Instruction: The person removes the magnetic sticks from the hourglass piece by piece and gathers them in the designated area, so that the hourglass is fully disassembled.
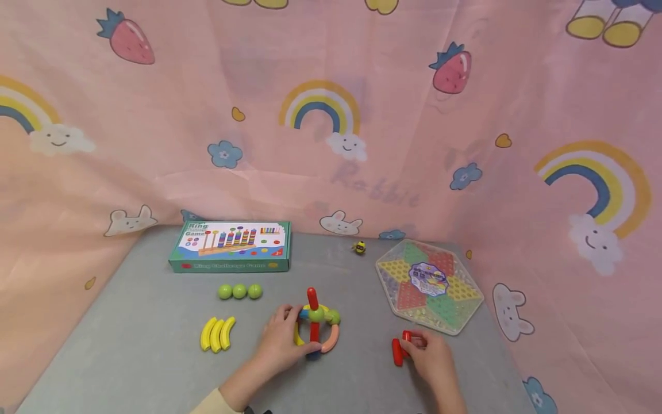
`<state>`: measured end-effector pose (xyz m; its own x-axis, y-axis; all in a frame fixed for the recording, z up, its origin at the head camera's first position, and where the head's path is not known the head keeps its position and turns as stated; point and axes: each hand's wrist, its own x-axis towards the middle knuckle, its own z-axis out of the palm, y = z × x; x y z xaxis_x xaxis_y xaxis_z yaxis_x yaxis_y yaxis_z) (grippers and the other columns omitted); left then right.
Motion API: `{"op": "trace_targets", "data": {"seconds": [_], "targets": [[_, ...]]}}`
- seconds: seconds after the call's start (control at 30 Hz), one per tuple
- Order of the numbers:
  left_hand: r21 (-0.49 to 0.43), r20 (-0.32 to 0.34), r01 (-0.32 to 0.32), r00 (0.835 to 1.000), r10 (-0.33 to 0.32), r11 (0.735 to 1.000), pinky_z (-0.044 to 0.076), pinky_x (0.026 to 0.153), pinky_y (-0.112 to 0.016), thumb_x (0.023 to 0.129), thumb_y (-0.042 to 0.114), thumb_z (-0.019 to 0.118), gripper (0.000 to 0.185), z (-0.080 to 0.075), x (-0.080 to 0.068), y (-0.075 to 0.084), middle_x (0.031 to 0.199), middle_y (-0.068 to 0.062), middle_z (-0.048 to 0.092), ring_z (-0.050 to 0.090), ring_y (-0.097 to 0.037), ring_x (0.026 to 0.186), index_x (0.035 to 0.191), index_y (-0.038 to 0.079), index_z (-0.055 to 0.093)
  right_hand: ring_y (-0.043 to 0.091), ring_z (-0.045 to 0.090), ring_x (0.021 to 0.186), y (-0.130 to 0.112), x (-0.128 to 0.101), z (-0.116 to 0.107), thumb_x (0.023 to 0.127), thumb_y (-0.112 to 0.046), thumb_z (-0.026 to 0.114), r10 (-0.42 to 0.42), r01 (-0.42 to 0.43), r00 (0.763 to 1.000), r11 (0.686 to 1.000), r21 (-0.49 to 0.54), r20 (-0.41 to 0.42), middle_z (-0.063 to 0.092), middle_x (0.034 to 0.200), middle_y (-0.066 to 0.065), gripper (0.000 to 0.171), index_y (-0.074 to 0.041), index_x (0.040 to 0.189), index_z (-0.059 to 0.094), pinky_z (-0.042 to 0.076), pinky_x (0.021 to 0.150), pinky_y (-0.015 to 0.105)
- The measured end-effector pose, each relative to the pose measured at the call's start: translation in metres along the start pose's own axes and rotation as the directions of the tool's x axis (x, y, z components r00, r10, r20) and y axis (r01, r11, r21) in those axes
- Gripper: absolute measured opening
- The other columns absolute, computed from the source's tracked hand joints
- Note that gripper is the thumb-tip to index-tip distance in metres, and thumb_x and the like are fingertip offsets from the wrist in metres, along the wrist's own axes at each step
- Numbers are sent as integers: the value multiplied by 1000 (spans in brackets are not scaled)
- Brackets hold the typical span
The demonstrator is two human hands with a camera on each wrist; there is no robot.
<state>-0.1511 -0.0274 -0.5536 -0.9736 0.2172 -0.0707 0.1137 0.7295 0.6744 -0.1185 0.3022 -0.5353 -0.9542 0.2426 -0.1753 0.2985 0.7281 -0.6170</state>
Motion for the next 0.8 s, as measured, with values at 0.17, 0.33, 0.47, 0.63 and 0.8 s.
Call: {"op": "trace_targets", "data": {"seconds": [0.17, 0.33, 0.47, 0.63, 0.8], "targets": [[-26, -2, -52, 999, 52, 998, 44, 100, -58, 77, 47, 86, 87, -2, 1, -2, 136, -16, 47, 50, -34, 121, 145, 7, 49, 21, 66, 83, 3, 2, 1, 90, -25, 75, 84, -83, 994, 996, -19, 68, 72, 91, 10, 45, 8, 119, 67, 54, 68, 37], [-68, 51, -100, 993, 104, 993, 46, 106, -55, 79, 38, 86, 86, -8, 3, -8, 145, -17, 45, 50, -37, 130, 149, 6, 45, 18, 59, 78, 4, 1, 1, 91, -28, 74, 135, -131, 982, 991, -37, 135, 68, 88, 6, 47, 7, 121, 66, 48, 64, 31], [-106, 90, -102, 990, 112, 989, 40, 111, -58, 82, 34, 84, 89, -12, 3, -12, 154, -19, 40, 42, -40, 140, 153, 6, 39, 17, 59, 77, 5, -2, 2, 89, -33, 76, 103, -98, 985, 994, -43, 140, 69, 87, 5, 50, 7, 118, 67, 48, 64, 31], [-70, 55, -58, 997, 62, 996, 38, 111, -60, 79, 46, 84, 103, -13, 0, -21, 156, -21, 38, 39, -41, 140, 158, 7, 30, 20, 63, 84, 6, -1, 4, 89, -44, 74, 57, -51, 991, 998, -45, 125, 71, 95, 11, 59, 6, 118, 68, 53, 70, 37], [28, 43, -2, 999, 1, 1000, 42, 104, -56, 66, 70, 82, 119, -11, 2, -23, 136, -19, 54, 48, -32, 119, 155, 4, 35, 32, 65, 94, 7, 2, 0, 93, -46, 68, 43, -35, 994, 996, -77, 96, 69, 104, 22, 60, 6, 123, 65, 54, 80, 49]]}}
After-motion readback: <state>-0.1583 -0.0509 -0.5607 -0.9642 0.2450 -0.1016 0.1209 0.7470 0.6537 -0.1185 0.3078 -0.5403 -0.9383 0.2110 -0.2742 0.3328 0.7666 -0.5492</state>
